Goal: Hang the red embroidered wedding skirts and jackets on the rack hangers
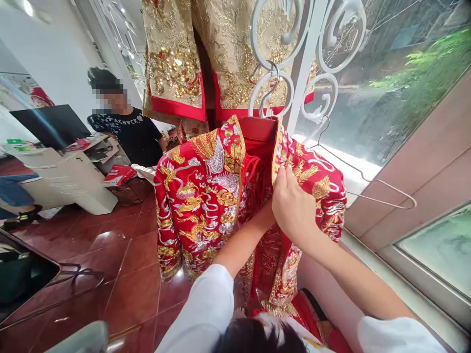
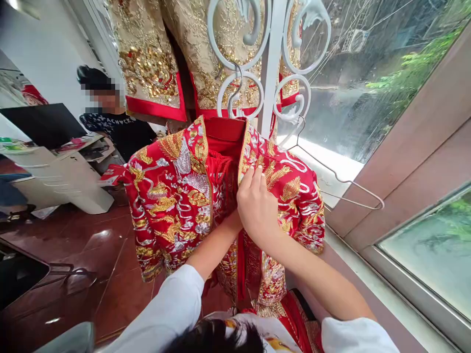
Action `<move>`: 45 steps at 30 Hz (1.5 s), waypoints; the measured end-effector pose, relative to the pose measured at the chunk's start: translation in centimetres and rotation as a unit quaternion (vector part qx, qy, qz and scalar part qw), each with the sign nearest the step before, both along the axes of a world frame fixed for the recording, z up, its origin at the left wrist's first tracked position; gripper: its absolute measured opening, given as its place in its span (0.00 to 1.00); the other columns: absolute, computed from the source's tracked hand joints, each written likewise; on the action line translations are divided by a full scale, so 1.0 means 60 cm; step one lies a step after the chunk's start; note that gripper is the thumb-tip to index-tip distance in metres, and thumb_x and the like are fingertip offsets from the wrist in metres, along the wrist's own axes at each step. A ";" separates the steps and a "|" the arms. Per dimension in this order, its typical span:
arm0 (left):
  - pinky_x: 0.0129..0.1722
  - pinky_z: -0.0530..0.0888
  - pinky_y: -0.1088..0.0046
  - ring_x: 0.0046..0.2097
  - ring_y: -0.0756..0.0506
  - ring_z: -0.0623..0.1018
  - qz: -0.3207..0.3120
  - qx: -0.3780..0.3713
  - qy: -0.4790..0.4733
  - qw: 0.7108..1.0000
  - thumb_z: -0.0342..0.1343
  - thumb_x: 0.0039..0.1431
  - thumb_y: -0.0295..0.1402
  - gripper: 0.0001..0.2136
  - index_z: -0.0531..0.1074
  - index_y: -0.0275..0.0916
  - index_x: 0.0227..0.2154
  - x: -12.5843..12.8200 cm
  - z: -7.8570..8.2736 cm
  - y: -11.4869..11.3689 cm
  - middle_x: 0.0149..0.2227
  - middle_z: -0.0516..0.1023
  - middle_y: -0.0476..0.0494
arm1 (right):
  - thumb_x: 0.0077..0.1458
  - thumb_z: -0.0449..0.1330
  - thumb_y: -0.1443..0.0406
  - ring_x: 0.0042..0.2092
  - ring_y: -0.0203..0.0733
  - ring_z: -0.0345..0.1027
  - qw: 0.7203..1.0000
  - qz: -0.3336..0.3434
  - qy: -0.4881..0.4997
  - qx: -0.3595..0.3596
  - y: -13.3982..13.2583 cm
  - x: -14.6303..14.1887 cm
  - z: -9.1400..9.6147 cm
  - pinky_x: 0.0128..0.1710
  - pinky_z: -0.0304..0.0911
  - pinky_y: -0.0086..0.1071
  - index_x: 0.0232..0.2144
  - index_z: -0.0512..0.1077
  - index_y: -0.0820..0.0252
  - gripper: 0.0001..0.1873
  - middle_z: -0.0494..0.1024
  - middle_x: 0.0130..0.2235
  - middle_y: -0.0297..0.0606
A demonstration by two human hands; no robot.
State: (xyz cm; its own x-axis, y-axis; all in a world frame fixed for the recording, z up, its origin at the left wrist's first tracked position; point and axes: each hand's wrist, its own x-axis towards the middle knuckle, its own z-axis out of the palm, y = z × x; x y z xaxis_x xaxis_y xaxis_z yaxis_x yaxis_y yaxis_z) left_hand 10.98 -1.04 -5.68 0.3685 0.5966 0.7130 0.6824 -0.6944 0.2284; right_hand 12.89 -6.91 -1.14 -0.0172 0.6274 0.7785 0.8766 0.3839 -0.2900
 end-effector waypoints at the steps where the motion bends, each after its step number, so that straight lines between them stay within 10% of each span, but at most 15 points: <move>1: 0.63 0.61 0.53 0.59 0.44 0.66 0.005 -0.013 0.019 1.000 0.41 0.62 0.30 0.15 0.72 0.43 0.45 -0.008 -0.009 -0.008 0.50 0.74 0.44 | 0.60 0.45 0.61 0.42 0.52 0.69 1.000 0.016 -0.002 0.001 0.001 0.002 -0.015 0.29 0.62 0.38 0.47 0.69 0.65 0.20 0.71 0.49 0.59; 7: 0.53 0.71 0.61 0.47 0.45 0.76 -0.061 0.005 0.100 0.993 0.47 0.61 0.31 0.11 0.75 0.42 0.36 -0.154 -0.001 -0.067 0.40 0.78 0.45 | 0.57 0.50 0.48 0.35 0.48 0.72 0.997 0.043 -0.032 -0.059 0.021 0.099 0.039 0.32 0.64 0.39 0.47 0.73 0.61 0.27 0.77 0.38 0.49; 12: 0.60 0.61 0.52 0.56 0.40 0.67 0.154 0.190 -0.107 0.964 0.54 0.57 0.33 0.14 0.71 0.49 0.47 -0.317 0.080 -0.067 0.51 0.72 0.46 | 0.55 0.55 0.52 0.43 0.47 0.69 0.995 0.097 -0.006 0.002 0.124 0.178 0.081 0.43 0.63 0.41 0.47 0.72 0.61 0.24 0.76 0.43 0.46; 16: 0.56 0.63 0.53 0.54 0.37 0.69 0.226 0.112 -0.082 0.964 0.55 0.55 0.42 0.20 0.69 0.46 0.50 -0.371 0.125 -0.018 0.53 0.71 0.42 | 0.52 0.58 0.50 0.37 0.41 0.66 0.973 0.220 -0.041 -0.057 0.178 0.183 0.068 0.37 0.62 0.35 0.51 0.68 0.61 0.29 0.75 0.41 0.42; 21: 0.45 0.71 0.62 0.42 0.40 0.77 0.222 0.006 -0.066 0.973 0.45 0.60 0.47 0.20 0.74 0.41 0.46 -0.386 0.127 0.013 0.40 0.79 0.42 | 0.54 0.57 0.53 0.25 0.31 0.50 0.984 0.169 -0.031 -0.053 0.172 0.164 0.075 0.26 0.49 0.28 0.34 0.71 0.64 0.18 0.66 0.23 0.32; 28: 0.42 0.73 0.68 0.43 0.42 0.78 0.152 0.107 -0.114 0.976 0.48 0.60 0.45 0.19 0.76 0.37 0.43 -0.389 0.105 0.051 0.42 0.79 0.41 | 0.57 0.53 0.60 0.23 0.30 0.41 0.991 0.105 -0.048 -0.064 0.151 0.146 0.105 0.26 0.41 0.28 0.20 0.55 0.61 0.17 0.52 0.19 0.29; 35: 0.27 0.72 0.73 0.25 0.49 0.77 0.124 0.220 -0.406 0.878 0.37 0.66 0.45 0.25 0.74 0.36 0.28 -0.375 0.102 0.048 0.20 0.74 0.47 | 0.58 0.47 0.54 0.22 0.29 0.42 0.990 0.138 -0.013 -0.016 0.126 0.153 0.102 0.24 0.42 0.28 0.18 0.51 0.60 0.22 0.50 0.18 0.29; 45: 0.49 0.69 0.68 0.48 0.43 0.75 0.002 0.029 -0.017 0.999 0.48 0.59 0.51 0.25 0.69 0.40 0.52 -0.313 0.212 0.066 0.45 0.77 0.44 | 0.54 0.55 0.49 0.35 0.36 0.66 0.905 0.358 0.017 -0.228 0.140 0.168 0.139 0.34 0.62 0.30 0.41 0.73 0.60 0.23 0.75 0.35 0.37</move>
State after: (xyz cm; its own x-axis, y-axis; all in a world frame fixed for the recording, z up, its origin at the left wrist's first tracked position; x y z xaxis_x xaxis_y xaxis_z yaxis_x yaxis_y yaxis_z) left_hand -7.80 2.94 7.04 0.3421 0.5550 0.7583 0.6776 -0.7047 0.2101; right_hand 22.95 1.49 7.19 -0.5276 0.7210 0.4493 0.4381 0.6841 -0.5832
